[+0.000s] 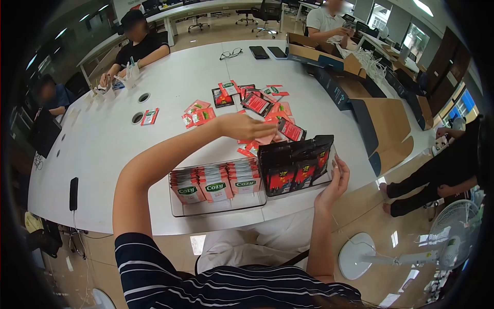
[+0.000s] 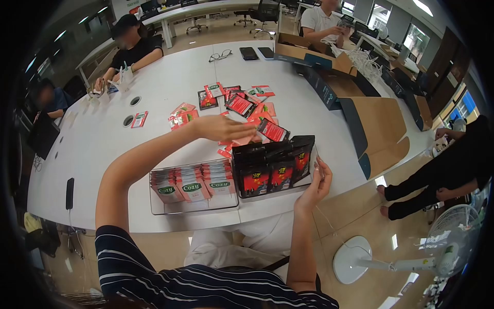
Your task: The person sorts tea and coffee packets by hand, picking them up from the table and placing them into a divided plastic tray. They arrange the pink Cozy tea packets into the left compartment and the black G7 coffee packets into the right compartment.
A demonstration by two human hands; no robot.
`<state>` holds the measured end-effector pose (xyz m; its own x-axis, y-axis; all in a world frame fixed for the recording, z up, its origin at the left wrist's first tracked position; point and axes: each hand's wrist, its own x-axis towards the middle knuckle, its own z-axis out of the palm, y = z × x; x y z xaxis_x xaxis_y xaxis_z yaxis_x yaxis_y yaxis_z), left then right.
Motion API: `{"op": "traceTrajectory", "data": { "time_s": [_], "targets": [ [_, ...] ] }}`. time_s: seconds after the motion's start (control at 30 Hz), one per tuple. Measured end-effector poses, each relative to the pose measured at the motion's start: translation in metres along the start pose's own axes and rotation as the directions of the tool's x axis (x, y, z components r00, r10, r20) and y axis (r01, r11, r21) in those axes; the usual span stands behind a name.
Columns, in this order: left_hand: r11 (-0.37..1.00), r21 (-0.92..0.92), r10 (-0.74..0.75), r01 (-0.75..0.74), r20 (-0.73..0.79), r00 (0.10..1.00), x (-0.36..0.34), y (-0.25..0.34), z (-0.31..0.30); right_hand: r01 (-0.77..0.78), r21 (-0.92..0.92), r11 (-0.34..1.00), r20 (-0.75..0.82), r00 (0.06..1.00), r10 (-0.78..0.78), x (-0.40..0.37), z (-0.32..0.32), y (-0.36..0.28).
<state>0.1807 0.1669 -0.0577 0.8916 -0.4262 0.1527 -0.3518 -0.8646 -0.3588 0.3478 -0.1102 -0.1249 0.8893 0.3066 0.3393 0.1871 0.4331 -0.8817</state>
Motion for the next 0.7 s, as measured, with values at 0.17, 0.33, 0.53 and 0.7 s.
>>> {"op": "traceTrajectory", "data": {
  "time_s": [0.17,0.33,0.53,0.7],
  "targets": [
    [0.992,-0.068,0.109,-0.102,0.101,0.989,0.025,0.001,0.016,0.009,0.005,1.0,0.002,1.0,-0.009,0.0,0.002,-0.006],
    [0.99,-0.143,0.04,0.002,0.293,0.955,0.044,0.005,0.003,0.015,0.021,1.0,0.007,1.0,-0.016,0.0,0.002,-0.007],
    [0.998,0.038,0.032,-0.042,0.243,0.969,0.041,0.007,0.025,-0.006,0.043,0.999,0.02,1.0,0.005,0.0,0.001,-0.009],
    [1.0,0.003,0.002,-0.003,0.192,0.981,0.039,0.01,0.024,0.006,0.053,0.999,0.032,0.999,-0.008,0.0,0.001,-0.009]
  ]
}}
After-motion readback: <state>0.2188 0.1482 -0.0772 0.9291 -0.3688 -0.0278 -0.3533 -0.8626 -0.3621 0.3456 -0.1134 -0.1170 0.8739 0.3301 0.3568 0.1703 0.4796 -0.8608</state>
